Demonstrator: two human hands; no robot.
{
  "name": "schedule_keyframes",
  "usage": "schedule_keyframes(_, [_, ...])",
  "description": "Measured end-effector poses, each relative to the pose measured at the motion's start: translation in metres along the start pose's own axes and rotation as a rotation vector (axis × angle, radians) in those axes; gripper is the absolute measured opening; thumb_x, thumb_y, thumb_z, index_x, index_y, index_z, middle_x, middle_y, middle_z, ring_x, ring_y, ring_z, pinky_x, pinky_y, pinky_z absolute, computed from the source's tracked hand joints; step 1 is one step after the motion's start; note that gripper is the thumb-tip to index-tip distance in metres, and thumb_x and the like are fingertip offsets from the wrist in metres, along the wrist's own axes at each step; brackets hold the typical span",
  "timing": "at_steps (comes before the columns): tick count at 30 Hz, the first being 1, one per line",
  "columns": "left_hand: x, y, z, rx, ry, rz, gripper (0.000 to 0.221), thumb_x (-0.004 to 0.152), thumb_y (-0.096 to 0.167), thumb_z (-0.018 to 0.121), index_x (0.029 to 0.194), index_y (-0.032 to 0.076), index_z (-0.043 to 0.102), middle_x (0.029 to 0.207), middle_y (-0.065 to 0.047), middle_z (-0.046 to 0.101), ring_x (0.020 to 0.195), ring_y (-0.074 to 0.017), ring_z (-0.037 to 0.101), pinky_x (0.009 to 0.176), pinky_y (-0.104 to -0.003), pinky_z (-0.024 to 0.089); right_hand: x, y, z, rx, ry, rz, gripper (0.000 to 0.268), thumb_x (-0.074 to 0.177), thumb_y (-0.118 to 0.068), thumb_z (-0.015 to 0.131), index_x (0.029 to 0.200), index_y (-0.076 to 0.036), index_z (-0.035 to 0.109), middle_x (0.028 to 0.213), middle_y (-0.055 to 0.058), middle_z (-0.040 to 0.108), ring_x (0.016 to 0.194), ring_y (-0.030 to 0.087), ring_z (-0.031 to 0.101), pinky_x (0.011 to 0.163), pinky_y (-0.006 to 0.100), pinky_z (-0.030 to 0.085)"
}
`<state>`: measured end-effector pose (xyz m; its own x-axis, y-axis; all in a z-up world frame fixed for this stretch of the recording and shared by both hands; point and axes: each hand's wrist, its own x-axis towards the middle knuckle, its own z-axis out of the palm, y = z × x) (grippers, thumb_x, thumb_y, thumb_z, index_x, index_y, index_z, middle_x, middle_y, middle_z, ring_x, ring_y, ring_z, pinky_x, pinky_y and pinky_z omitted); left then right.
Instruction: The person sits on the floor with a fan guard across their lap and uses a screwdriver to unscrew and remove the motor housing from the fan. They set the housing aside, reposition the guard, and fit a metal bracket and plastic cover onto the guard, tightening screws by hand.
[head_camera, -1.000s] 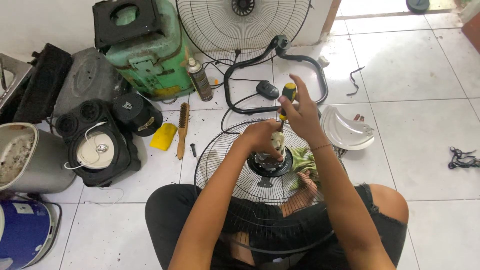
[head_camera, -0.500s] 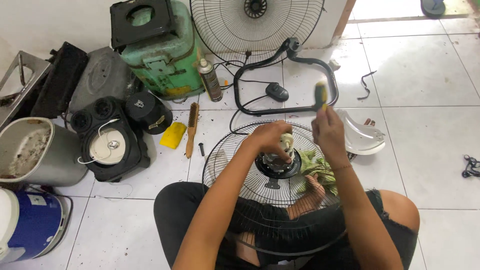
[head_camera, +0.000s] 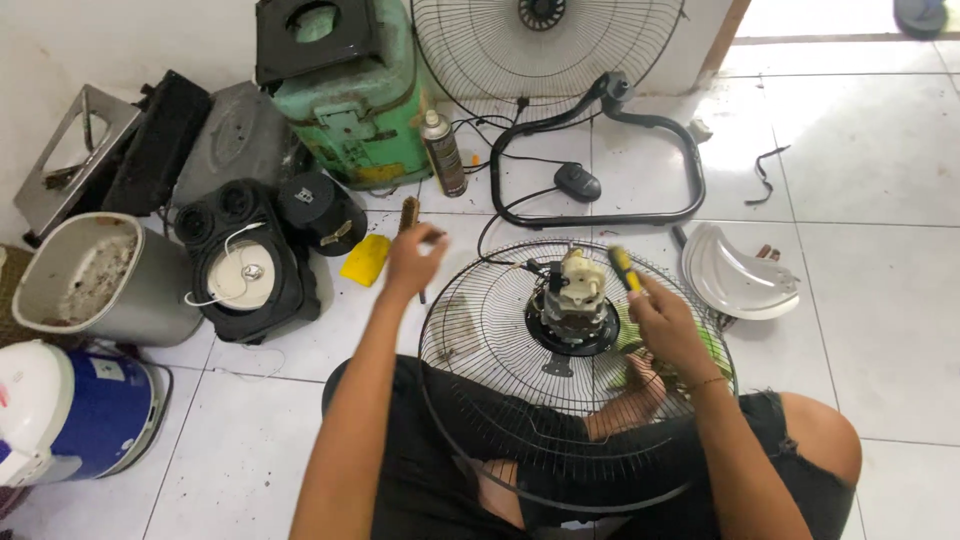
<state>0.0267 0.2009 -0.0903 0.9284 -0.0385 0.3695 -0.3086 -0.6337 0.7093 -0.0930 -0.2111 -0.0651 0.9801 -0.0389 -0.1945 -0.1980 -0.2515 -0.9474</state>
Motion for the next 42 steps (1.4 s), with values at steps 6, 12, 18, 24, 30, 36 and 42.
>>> schedule_keyframes(6, [-0.055,-0.095,-0.027,0.383,-0.239,-0.4,0.017,0.08,0.024,0.078,0.091,0.012,0.079,0.098,-0.011,0.076,0.091,-0.0291,0.072,0.079,-0.042,0.057,0.014,0.02,-0.003,0.174,-0.035,0.101,0.05,0.099,-0.021,0.058,0.147,-0.008,0.055,0.072,0.002,0.06,0.052,0.008,0.046,0.044,0.026,0.037])
schedule_keyframes(12, [-0.057,-0.091,0.0,0.552,-0.603,-0.574,0.019,0.074,0.021,0.082,0.092,0.014,0.078,0.099,-0.009,0.077,0.093,-0.0266,0.072,0.082,-0.041,0.058,0.006,0.005,-0.005,0.288,0.037,0.19,0.048,0.1,-0.021,0.057,0.145,-0.007,0.055,0.074,0.004,0.059,0.051,0.009,0.044,0.045,0.025,0.035])
schedule_keyframes(18, [-0.05,-0.14,0.033,0.447,-0.794,-0.866,0.026,0.086,0.02,0.073,0.087,-0.005,0.077,0.083,-0.016,0.08,0.069,-0.025,0.079,0.066,-0.037,0.061,0.006,0.0,-0.004,0.268,0.05,0.217,0.05,0.099,-0.021,0.056,0.147,-0.009,0.053,0.073,0.003,0.058,0.049,0.009,0.045,0.043,0.027,0.037])
schedule_keyframes(24, [-0.045,-0.104,0.029,0.38,-0.829,-0.993,0.059,0.07,0.04,0.095,0.089,-0.01,0.071,0.077,-0.019,0.076,0.065,-0.0277,0.076,0.057,-0.037,0.06,0.006,-0.008,0.0,0.261,0.072,0.247,0.051,0.098,-0.02,0.057,0.148,-0.009,0.052,0.073,0.002,0.059,0.05,0.009,0.044,0.044,0.027,0.038])
schedule_keyframes(30, [-0.051,-0.168,0.06,0.476,-0.808,-0.939,0.049,0.064,0.029,0.095,0.087,-0.008,0.073,0.074,-0.019,0.077,0.06,-0.028,0.076,0.055,-0.04,0.061,0.013,0.005,-0.001,0.185,0.08,0.212,0.049,0.1,-0.02,0.059,0.147,-0.007,0.056,0.076,0.003,0.063,0.054,0.005,0.047,0.047,0.023,0.039])
schedule_keyframes(36, [-0.045,-0.132,0.051,0.51,-0.839,-0.844,0.049,0.074,0.03,0.096,0.092,-0.008,0.07,0.079,-0.018,0.073,0.064,-0.0273,0.072,0.059,-0.039,0.059,0.013,0.01,0.0,0.258,0.067,0.231,0.05,0.099,-0.02,0.059,0.147,-0.008,0.054,0.075,0.003,0.059,0.05,0.006,0.042,0.044,0.024,0.035])
schedule_keyframes(42, [-0.054,-0.157,0.062,0.387,-0.76,-0.859,0.025,0.089,0.013,0.077,0.097,-0.01,0.073,0.086,-0.02,0.077,0.069,-0.0298,0.075,0.058,-0.042,0.061,0.013,0.006,0.0,0.273,0.061,0.226,0.049,0.099,-0.02,0.058,0.146,-0.009,0.053,0.074,0.003,0.058,0.048,0.006,0.041,0.041,0.025,0.035])
